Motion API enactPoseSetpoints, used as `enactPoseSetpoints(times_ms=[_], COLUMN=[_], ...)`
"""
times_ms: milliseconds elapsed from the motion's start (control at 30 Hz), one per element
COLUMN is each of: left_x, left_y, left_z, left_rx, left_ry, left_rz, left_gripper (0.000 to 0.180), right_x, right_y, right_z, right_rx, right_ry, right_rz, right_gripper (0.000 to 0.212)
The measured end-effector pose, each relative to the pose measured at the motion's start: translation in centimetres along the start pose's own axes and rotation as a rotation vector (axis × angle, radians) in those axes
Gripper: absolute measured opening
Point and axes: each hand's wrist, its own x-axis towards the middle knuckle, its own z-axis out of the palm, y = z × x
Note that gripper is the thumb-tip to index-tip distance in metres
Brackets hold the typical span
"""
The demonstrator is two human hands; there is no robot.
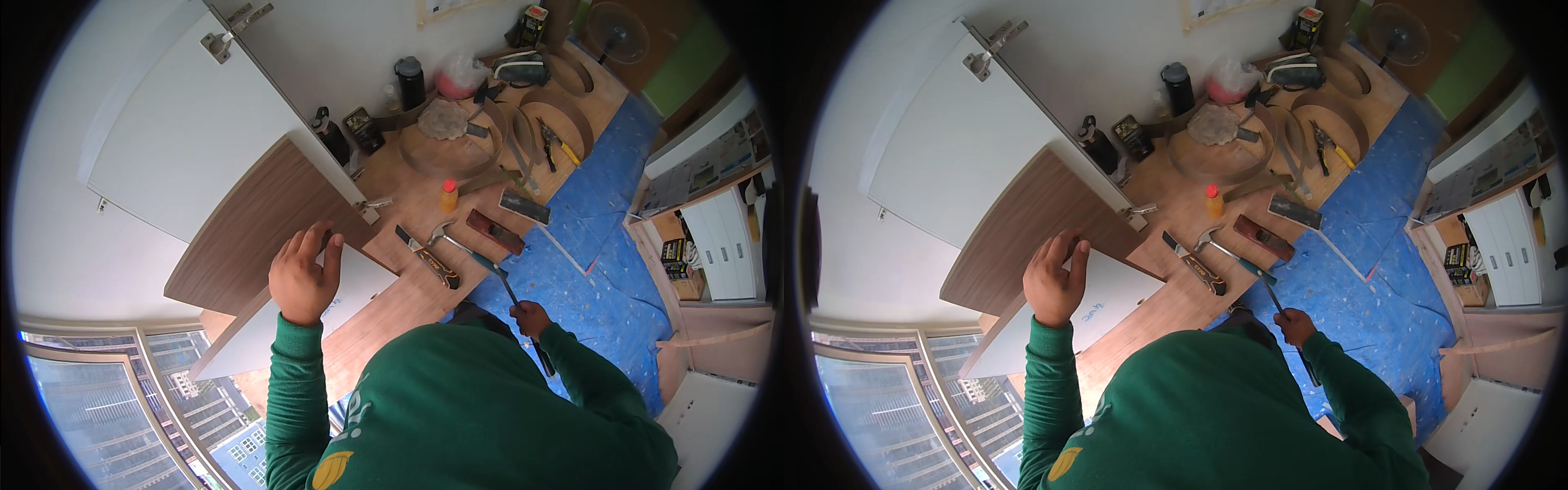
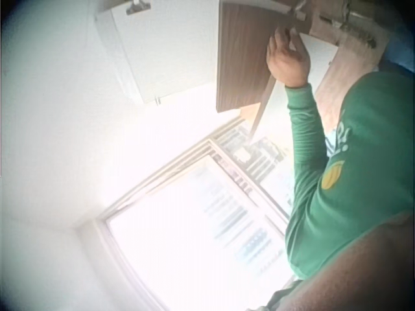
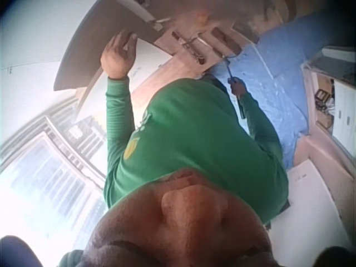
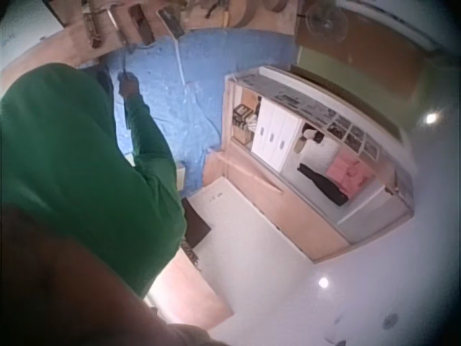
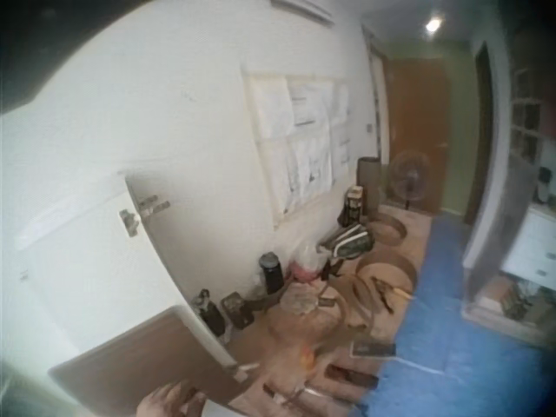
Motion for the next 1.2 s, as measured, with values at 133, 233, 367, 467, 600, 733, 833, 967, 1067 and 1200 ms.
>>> enactPoseSetpoints(times_ms=[133, 233, 367, 467, 600, 733, 833, 967, 1067, 1200], left_x=[0.4, 0.9, 1.1, 0.9, 1.0, 1.1, 1.1, 0.8, 0.8, 0.1], left_y=[1.1, 1.7, 2.2, 2.4, 2.1, 2.2, 2.5, 2.5, 2.0, 1.9], left_z=[-0.4, -0.7, -0.5, -0.3, -0.5, -0.1, 0.0, 0.3, 0.3, 0.3], left_rx=[0.020, -0.136, -0.207, -0.156, -0.070, -0.077, -0.076, -0.027, 0.071, 0.027], left_ry=[-0.112, -0.176, -0.185, -0.173, -0.223, -0.180, -0.159, -0.158, -0.122, -0.015], left_rz=[-0.220, -0.392, -0.517, -0.499, -0.465, -0.483, -0.518, -0.571, -0.342, -0.191], left_gripper=[0.025, 0.029, 0.031, 0.035, 0.040, 0.041, 0.042, 0.044, 0.043, 0.031], right_x=[5.9, 12.8, 21.0, 25.3, 29.4, 32.3, 33.7, 34.9, 36.0, 38.3], right_y=[-1.2, -3.2, -5.9, -7.7, -9.4, -10.1, -10.4, -11.1, -11.6, -11.3], right_z=[-5.3, -10.4, -16.7, -19.3, -20.0, -20.0, -19.7, -18.6, -18.3, -19.0], right_rx=[0.094, -0.206, -0.461, -0.543, -0.600, -0.659, -0.563, -0.596, -0.676, -0.776], right_ry=[0.118, 0.420, 0.576, 0.588, 0.588, 0.564, 0.569, 0.616, 0.656, 0.634], right_rz=[-0.142, -0.345, -0.284, -0.202, -0.212, -0.162, -0.153, -0.220, -0.165, -0.106], right_gripper=[0.036, 0.025, 0.026, 0.034, 0.040, 0.047, 0.052, 0.054, 0.054, 0.054])
